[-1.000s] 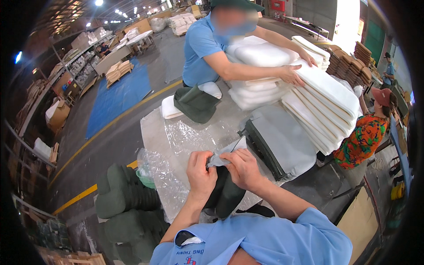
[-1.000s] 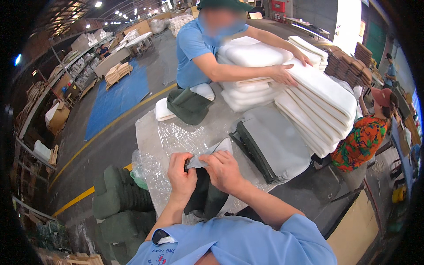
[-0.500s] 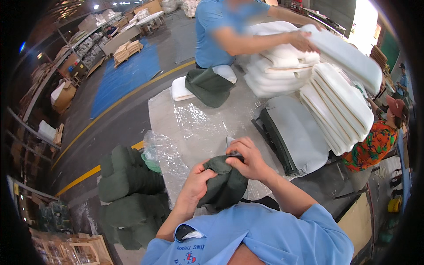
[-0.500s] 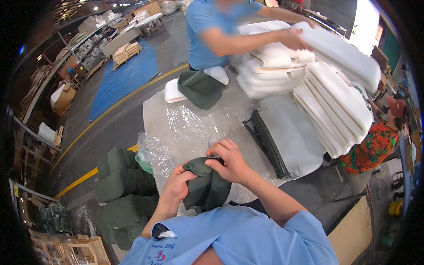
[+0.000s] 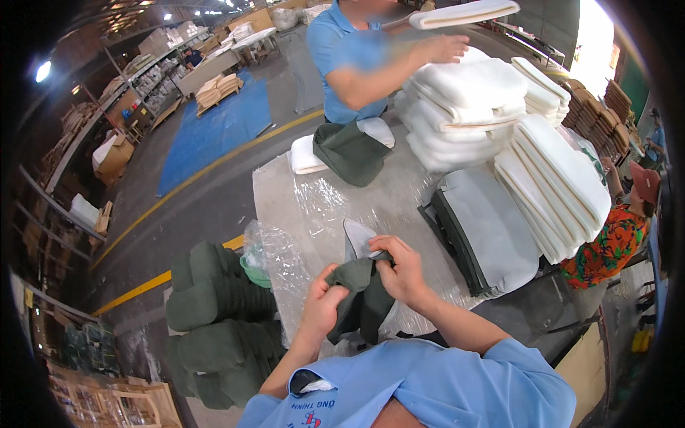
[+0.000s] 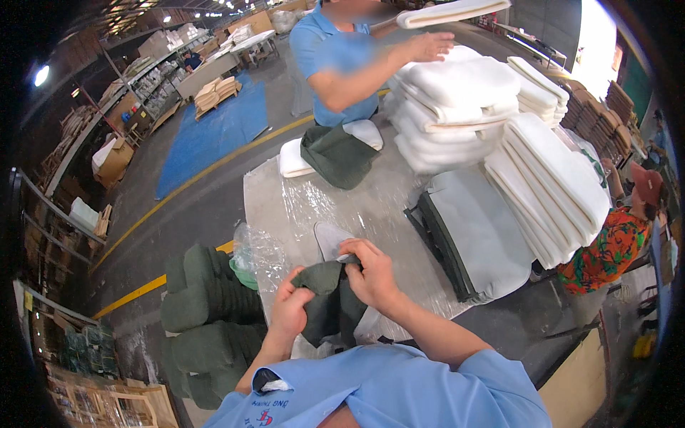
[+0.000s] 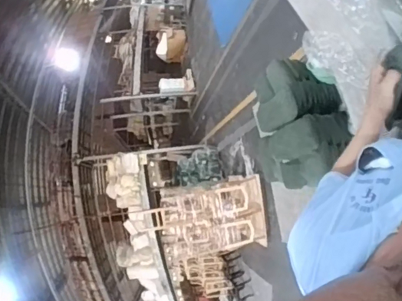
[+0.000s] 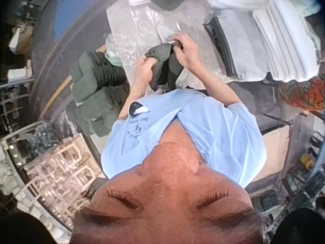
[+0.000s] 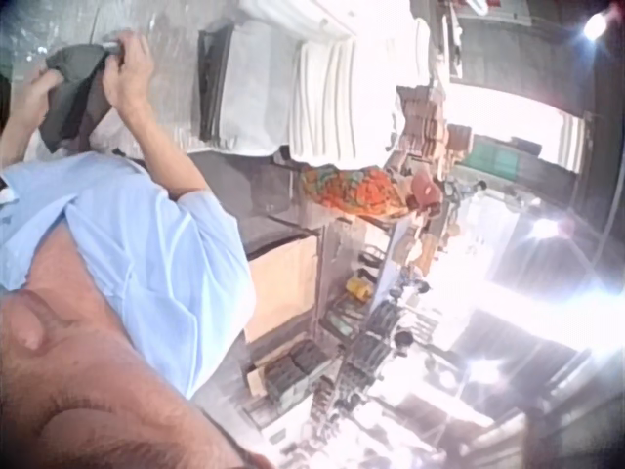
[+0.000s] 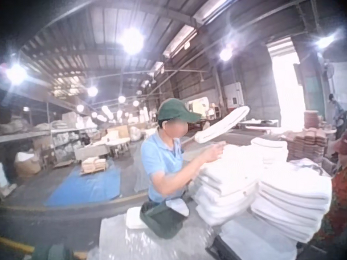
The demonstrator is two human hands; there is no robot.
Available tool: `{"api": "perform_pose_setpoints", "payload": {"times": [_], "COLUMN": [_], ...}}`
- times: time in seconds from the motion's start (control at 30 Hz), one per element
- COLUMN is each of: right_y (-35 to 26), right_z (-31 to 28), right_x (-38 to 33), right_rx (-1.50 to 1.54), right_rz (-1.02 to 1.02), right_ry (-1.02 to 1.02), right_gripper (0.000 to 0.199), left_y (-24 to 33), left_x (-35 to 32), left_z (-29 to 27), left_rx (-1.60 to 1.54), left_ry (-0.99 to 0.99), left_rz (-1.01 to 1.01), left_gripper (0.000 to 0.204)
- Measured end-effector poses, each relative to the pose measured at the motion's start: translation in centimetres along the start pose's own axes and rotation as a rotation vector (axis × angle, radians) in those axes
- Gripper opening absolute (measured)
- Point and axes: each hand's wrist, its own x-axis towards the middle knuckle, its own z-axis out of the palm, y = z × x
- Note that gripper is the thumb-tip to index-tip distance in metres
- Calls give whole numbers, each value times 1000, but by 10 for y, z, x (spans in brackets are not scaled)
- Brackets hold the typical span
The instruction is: The person inserts white foam inserts into green fabric covers at a worktable. They repeatedly pick up a cover, open it, place a foam insert inside, and set the stuffed cover aside. A coworker performs similar actions across the table.
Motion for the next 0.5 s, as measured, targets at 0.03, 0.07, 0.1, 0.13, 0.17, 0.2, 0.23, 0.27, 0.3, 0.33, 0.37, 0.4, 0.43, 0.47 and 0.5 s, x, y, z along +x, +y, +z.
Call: {"api": "perform_pose_setpoints", "payload": {"times": [0.03,0.07,0.1,0.13,0.17,0.2,0.23,0.27,0.3,0.33,0.37,0.4,0.43,0.47,0.5], "right_y": [1,-1,-3,-6,-7,-8,-8,-9,-11,-15,-19,-25,-28,-29,-30], "right_z": [-2,-1,0,2,2,2,1,2,2,2,1,0,-1,-3,-4], "right_x": [2,3,5,6,7,8,9,9,7,3,0,-1,-3,-5,-7], "right_rx": [11,27,20,12,-2,4,10,20,37,53,69,141,159,176,194], "right_rz": [22,44,57,71,84,82,80,77,105,132,162,227,227,228,229], "right_ry": [6,5,-14,-32,-51,-64,-77,-94,-160,-225,-291,-360,-394,-425,-456], "right_gripper": [33,32,32,31,31,31,30,30,30,29,29,35,33,32,31], "left_y": [-1,-4,-10,-15,-11,-16,-24,-26,-27,-26,-21,-17,-14,-12,-11], "left_x": [-4,-11,-13,-13,-13,-11,-7,-5,-3,1,5,6,6,6,6], "left_z": [5,9,10,14,23,19,11,7,0,-9,-14,-18,-19,-18,-18], "left_rx": [175,351,490,728,960,1020,1079,1137,1143,1149,1154,1210,1187,1162,1138], "left_ry": [-4,1,-4,34,72,133,195,260,295,330,363,367,377,384,391], "left_rz": [48,95,158,362,568,503,437,366,418,470,520,563,586,609,632], "left_gripper": [22,24,34,38,42,44,46,47,47,48,48,43,43,42,42]}}
